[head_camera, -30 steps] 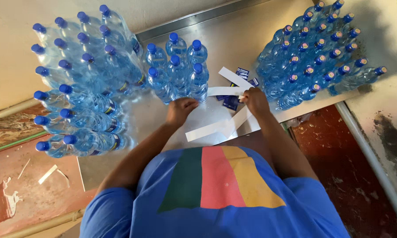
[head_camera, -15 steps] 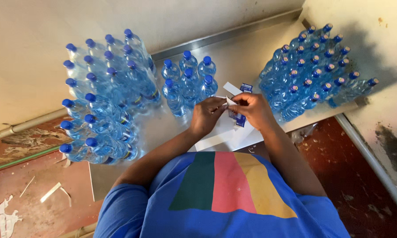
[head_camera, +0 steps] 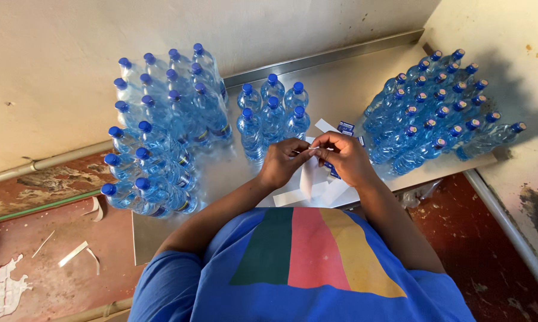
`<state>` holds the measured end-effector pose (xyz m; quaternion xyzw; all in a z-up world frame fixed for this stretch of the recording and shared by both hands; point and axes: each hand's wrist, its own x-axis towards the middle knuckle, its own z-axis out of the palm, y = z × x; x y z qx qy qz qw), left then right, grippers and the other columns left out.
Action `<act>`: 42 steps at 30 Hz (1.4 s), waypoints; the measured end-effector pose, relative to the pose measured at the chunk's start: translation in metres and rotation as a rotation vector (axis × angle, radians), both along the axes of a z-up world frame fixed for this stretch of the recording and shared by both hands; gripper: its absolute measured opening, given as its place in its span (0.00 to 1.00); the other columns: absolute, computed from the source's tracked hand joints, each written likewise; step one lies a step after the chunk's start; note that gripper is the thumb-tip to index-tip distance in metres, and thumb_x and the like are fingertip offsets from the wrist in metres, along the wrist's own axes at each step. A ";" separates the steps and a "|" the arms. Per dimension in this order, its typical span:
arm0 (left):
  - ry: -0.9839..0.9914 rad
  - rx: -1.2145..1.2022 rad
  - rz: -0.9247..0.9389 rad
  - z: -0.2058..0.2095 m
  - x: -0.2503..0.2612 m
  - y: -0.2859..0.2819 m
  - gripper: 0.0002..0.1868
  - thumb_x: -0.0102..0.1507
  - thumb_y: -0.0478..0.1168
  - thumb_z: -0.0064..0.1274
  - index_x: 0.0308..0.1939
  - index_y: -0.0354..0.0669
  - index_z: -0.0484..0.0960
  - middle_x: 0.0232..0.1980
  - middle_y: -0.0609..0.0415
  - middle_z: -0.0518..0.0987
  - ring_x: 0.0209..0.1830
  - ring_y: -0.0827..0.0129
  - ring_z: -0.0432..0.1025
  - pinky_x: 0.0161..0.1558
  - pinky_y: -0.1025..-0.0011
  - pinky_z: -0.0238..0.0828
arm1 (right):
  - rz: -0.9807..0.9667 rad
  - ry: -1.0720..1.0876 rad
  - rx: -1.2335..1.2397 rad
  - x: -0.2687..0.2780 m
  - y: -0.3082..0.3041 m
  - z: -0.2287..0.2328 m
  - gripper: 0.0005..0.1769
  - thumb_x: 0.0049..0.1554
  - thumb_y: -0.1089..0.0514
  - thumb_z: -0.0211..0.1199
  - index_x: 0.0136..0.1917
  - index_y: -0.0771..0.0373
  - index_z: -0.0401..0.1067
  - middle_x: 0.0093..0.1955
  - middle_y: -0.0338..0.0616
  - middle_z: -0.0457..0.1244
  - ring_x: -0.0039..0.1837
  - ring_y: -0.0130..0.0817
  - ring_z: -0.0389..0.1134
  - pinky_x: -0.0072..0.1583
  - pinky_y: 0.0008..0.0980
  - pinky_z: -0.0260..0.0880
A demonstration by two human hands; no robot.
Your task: The person stands at a metal table and repeatedly picks up clear plastic water bottles. They apply blue and yellow adhesive labels around the center of each bottle by hand, then place the labeled bottles into a group on the table. The process is repeated for several bottles throughout the video.
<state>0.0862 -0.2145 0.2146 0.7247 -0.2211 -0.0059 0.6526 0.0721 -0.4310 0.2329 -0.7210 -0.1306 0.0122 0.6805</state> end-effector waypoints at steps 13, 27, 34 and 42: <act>0.117 -0.447 -0.037 -0.007 -0.004 -0.011 0.07 0.72 0.30 0.62 0.54 0.32 0.87 0.58 0.42 0.89 0.58 0.69 0.80 0.56 0.69 0.83 | -0.058 0.105 0.076 -0.012 0.017 -0.001 0.03 0.67 0.69 0.67 0.54 0.73 0.77 0.47 0.58 0.70 0.49 0.38 0.76 0.49 0.45 0.88; -0.283 -0.183 -0.243 -0.013 -0.007 0.005 0.05 0.63 0.32 0.71 0.39 0.39 0.89 0.58 0.47 0.83 0.69 0.46 0.78 0.71 0.51 0.72 | -0.283 -0.053 0.120 0.004 -0.018 -0.023 0.03 0.73 0.67 0.59 0.58 0.70 0.72 0.53 0.60 0.66 0.53 0.42 0.75 0.48 0.50 0.87; 0.324 -0.199 -0.268 -0.014 0.005 -0.002 0.07 0.72 0.32 0.62 0.52 0.31 0.86 0.42 0.42 0.86 0.42 0.65 0.84 0.49 0.70 0.87 | -0.107 -0.293 -0.258 -0.006 -0.005 0.001 0.09 0.66 0.65 0.70 0.60 0.65 0.78 0.46 0.54 0.72 0.47 0.47 0.78 0.47 0.46 0.80; 0.349 -0.441 -0.178 -0.011 0.004 -0.014 0.07 0.73 0.29 0.61 0.52 0.27 0.83 0.39 0.37 0.85 0.39 0.57 0.85 0.45 0.60 0.90 | -0.166 0.020 0.083 -0.016 0.017 -0.029 0.20 0.67 0.49 0.72 0.61 0.68 0.78 0.49 0.54 0.70 0.51 0.36 0.68 0.52 0.43 0.74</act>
